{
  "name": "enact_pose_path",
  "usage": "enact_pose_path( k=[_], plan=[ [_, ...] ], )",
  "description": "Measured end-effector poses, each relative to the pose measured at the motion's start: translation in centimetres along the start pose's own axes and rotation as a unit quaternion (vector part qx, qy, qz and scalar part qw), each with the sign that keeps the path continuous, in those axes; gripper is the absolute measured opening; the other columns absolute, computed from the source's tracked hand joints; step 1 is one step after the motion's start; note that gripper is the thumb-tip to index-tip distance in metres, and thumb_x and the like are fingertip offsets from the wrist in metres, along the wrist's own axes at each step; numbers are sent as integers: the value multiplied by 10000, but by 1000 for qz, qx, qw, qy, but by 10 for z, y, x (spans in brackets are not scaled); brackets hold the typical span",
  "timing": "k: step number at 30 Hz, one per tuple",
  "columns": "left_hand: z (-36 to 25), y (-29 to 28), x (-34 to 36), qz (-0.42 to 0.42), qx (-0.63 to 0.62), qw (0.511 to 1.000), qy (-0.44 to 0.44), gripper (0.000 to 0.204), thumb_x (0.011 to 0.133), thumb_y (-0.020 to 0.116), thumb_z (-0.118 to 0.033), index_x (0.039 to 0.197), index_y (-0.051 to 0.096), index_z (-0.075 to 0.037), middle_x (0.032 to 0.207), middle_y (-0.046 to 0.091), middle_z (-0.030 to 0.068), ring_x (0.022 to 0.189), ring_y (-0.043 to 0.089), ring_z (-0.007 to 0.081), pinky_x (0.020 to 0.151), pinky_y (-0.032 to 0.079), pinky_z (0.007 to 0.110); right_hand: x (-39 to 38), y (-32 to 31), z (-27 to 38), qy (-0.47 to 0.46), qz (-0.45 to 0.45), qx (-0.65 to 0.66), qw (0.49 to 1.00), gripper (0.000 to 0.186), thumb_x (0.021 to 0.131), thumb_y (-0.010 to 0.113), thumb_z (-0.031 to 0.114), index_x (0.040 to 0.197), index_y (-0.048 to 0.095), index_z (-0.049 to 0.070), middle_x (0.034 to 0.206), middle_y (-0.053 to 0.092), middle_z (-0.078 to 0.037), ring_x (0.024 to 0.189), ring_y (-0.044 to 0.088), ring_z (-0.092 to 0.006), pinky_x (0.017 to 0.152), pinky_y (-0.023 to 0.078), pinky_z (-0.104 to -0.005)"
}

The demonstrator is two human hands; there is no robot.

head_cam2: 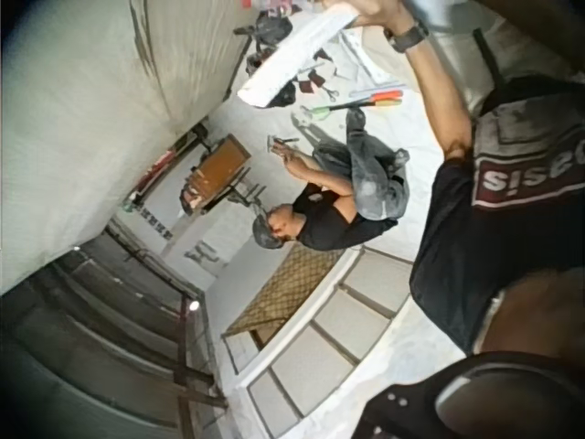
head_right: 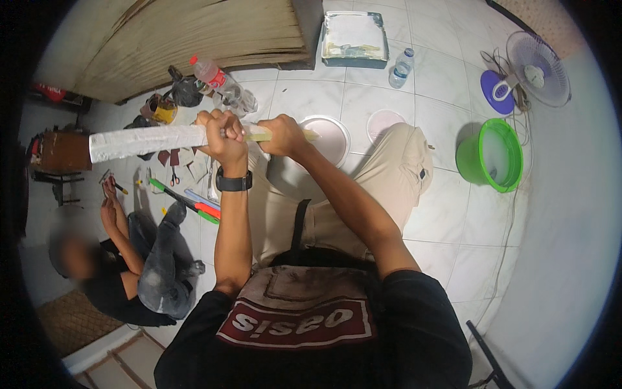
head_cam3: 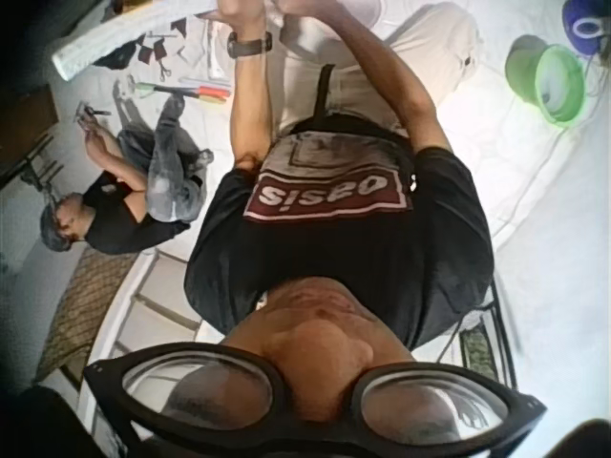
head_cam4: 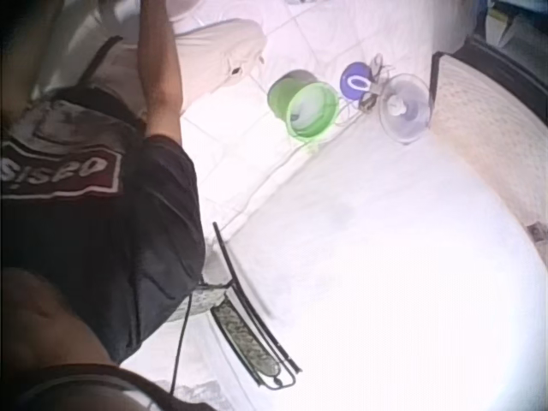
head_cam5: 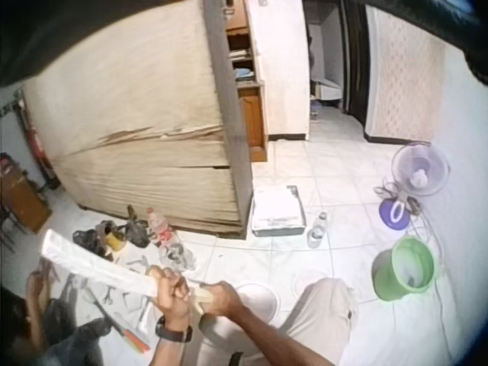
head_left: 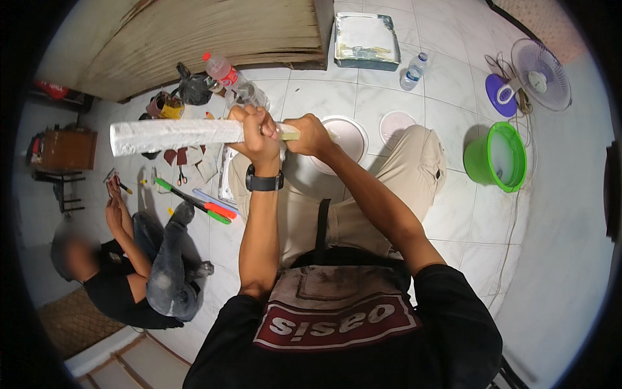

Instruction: The person sits on the floor and stirs a white liquid in a bucket using a wooden stick. They repeatedly dip the stick into the bucket and rotate it to mix the contents. Later, they pour water from a plastic bottle into the bucket and continue stirring.

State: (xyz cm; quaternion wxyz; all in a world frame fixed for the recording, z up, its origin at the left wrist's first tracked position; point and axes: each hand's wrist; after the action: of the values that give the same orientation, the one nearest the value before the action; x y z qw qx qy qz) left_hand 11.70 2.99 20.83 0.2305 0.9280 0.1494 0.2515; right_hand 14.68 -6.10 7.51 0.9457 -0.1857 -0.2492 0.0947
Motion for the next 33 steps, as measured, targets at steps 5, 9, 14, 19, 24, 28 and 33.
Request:
enact_pose_path(
  k=[5,9,14,19,24,28,33],
  plan=[
    [-9,-29,-19,-2,7,997,-79,261,829,519,-76,698,303,-142,546,313,-13,407,311,110,413,321,250,-28,-3,20,61,53,-40,996,163,697,686,231,764,711,85,741,689,-199,727,682,-421,698,563,-492],
    [-32,-50,-21,-117,16,989,-88,276,831,490,-45,683,281,-149,529,293,-11,383,283,99,368,292,254,-38,17,45,85,110,1,990,191,711,707,262,784,727,87,741,693,-203,710,684,-422,683,567,-476],
    [-36,-66,-12,-58,35,998,-1,245,821,479,-63,683,292,-140,524,312,-5,386,310,112,387,323,248,-15,33,47,33,105,-8,994,162,731,700,273,763,735,118,712,690,-199,689,690,-415,677,566,-492],
    [-2,-56,-7,-10,36,999,5,216,818,477,-130,683,309,-138,534,322,4,399,339,139,443,360,271,-10,16,14,29,56,-46,997,211,674,726,291,798,751,122,715,694,-183,690,693,-400,675,567,-481],
    [-12,-57,-27,42,5,999,-27,211,827,473,-137,686,316,-136,530,338,8,399,354,137,445,365,273,-28,8,29,90,93,-69,989,228,639,722,274,799,739,111,736,696,-197,747,703,-388,715,567,-480],
    [-27,-83,-40,-17,-17,999,-47,204,832,457,-118,698,305,-141,523,332,2,385,323,120,416,368,268,-50,31,37,78,116,-54,989,184,685,740,277,769,732,114,705,692,-183,699,693,-396,683,560,-483],
    [-50,-93,-32,2,9,1000,1,198,829,457,-136,698,308,-146,523,365,9,399,366,120,425,380,258,-38,44,60,50,106,-20,993,183,687,750,252,785,745,98,732,703,-191,707,699,-385,699,566,-473]
  ],
)
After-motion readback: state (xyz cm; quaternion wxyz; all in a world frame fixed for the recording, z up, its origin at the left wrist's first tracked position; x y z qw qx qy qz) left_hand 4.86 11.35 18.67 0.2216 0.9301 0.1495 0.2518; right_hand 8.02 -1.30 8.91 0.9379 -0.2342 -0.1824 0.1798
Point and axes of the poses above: each hand's wrist, its own x-axis towards the middle knuckle, its own y-axis out of the palm, z = x × y
